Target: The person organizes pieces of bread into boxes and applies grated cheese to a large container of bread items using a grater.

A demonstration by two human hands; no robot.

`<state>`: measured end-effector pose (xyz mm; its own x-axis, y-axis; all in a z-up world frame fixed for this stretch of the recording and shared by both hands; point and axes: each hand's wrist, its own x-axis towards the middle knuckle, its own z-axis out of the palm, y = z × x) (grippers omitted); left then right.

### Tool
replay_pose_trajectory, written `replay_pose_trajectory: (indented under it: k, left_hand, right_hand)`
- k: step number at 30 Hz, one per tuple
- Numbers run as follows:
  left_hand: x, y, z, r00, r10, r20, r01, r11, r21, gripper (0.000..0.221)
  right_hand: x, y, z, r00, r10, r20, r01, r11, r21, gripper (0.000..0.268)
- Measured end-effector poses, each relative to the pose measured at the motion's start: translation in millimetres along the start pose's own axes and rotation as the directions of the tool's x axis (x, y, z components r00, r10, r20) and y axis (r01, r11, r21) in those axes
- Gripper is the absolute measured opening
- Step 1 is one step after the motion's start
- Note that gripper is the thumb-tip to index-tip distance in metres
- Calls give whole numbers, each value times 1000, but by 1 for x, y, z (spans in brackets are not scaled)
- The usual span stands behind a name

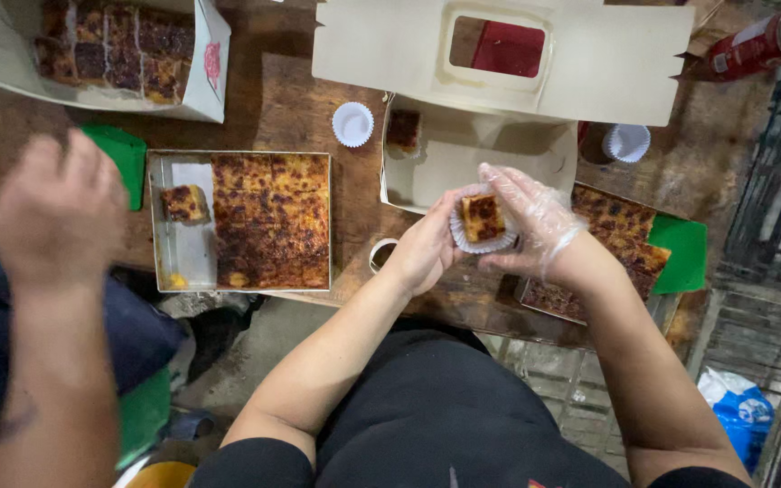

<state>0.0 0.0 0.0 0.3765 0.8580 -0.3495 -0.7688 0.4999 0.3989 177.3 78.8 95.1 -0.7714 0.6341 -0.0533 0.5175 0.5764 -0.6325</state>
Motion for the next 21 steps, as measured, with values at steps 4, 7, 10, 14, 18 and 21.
replay_pose_trajectory:
  k: [4,7,10,14,18,21]
  left_hand:
    - [9,6,-6,1000,-4,-17,5,998,63,53]
    - [22,-3,-27,999,-31,-24,32,998,49,51]
    - [51,-16,-59,990,122,69,-119,992,-51,48]
    - [81,-18,-87,981,196,15,-194,957,217,60]
    - [47,-3,-81,954,277,-114,-151,772,618,78]
    - [-20,3,-66,973,226,39,-212,821,531,70]
  right_hand:
    - [11,-14,2,980,191,56,-188,981,-49,101]
    - [13,2,10,985,169,31,-165,980,-109,88]
    - [29,39,27,996,15,-88,-15,1000,9,58]
    - [73,80,65,960,-174,-219,160,984,-78,62]
    - [85,116,112,972,224,-67,-231,878,-419,59]
    - [96,112,122,833,554,-6,-509,761,-402,80]
